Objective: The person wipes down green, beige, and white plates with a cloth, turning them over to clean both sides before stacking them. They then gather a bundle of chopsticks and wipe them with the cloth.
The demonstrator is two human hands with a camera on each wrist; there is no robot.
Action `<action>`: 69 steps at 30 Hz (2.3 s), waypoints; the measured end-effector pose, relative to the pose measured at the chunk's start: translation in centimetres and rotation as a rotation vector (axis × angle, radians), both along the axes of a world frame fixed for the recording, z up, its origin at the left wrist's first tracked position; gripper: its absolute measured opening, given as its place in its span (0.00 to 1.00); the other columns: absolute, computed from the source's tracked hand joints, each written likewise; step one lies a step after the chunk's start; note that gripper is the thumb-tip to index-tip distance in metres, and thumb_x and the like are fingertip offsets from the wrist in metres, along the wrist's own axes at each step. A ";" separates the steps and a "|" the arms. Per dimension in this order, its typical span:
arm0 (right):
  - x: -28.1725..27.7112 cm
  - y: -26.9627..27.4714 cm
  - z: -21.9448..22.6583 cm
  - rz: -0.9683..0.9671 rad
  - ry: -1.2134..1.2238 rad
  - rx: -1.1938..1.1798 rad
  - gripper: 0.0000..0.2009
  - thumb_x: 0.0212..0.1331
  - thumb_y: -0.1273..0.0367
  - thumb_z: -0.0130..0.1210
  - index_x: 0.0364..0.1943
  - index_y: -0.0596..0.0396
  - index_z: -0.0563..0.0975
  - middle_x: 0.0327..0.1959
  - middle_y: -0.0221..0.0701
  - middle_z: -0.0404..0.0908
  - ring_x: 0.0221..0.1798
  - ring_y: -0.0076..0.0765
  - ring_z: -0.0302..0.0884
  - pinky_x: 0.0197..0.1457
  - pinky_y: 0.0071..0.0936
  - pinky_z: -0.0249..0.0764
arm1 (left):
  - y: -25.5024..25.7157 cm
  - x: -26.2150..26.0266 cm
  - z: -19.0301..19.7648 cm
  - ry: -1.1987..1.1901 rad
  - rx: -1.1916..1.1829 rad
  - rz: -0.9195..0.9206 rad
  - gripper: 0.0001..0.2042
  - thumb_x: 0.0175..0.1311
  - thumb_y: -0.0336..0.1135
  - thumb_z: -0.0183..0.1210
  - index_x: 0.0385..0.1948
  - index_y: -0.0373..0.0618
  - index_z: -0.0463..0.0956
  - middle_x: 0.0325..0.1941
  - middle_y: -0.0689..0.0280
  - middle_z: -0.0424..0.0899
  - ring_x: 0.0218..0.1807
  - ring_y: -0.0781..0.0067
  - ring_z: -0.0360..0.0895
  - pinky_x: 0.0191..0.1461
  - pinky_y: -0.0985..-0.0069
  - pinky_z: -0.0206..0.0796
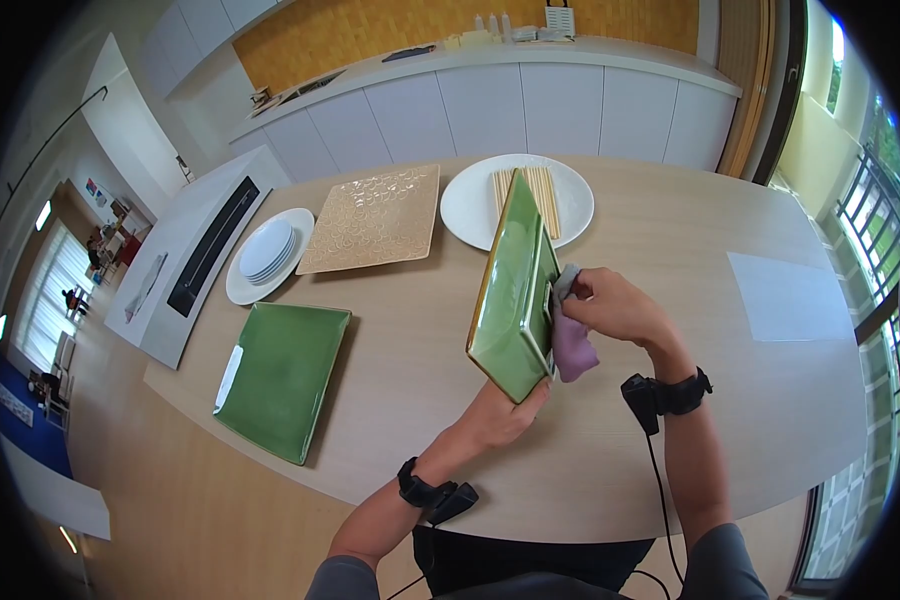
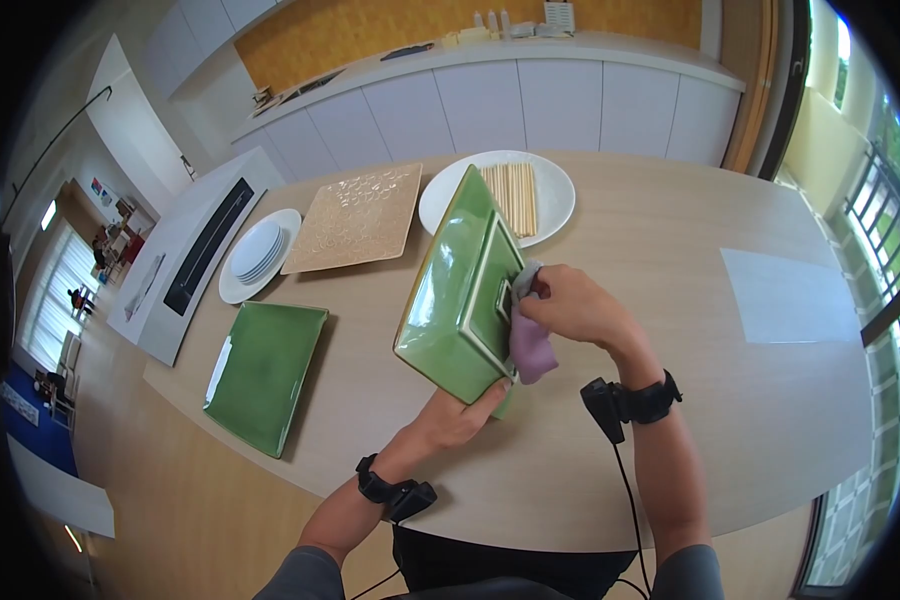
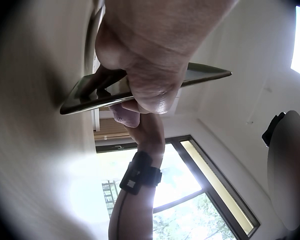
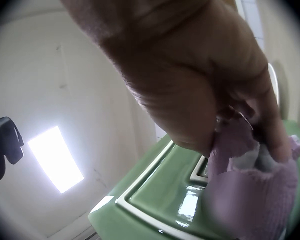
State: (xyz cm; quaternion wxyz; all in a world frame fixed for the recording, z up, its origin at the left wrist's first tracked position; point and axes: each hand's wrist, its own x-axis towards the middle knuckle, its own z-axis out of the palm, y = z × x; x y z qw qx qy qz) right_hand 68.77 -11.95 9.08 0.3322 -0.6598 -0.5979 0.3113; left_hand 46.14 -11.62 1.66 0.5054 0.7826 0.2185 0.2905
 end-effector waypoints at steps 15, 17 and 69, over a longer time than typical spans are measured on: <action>-1.3 -2.6 4.2 0.398 0.200 -0.109 0.12 0.56 0.68 0.62 0.39 0.65 0.81 0.33 0.33 0.85 0.38 0.24 0.80 0.46 0.26 0.76 | 0.0 0.4 0.1 -0.170 -0.022 -0.041 0.13 0.70 0.28 0.51 0.54 0.35 0.70 0.44 0.59 0.76 0.45 0.64 0.74 0.53 0.68 0.68; -1.1 -2.5 4.1 0.352 0.367 0.044 0.10 0.59 0.71 0.63 0.42 0.63 0.81 0.36 0.29 0.85 0.40 0.21 0.79 0.48 0.26 0.77 | 0.2 -0.1 -0.3 -0.033 -0.128 -0.047 0.17 0.73 0.31 0.54 0.59 0.37 0.69 0.54 0.59 0.78 0.55 0.66 0.75 0.60 0.67 0.67; -2.2 -0.4 2.0 -0.067 0.177 0.400 0.11 0.59 0.74 0.59 0.45 0.64 0.81 0.36 0.36 0.85 0.42 0.29 0.82 0.51 0.28 0.76 | -0.2 0.0 0.4 0.017 -0.064 0.018 0.09 0.71 0.31 0.54 0.46 0.36 0.75 0.40 0.61 0.79 0.42 0.67 0.75 0.49 0.68 0.69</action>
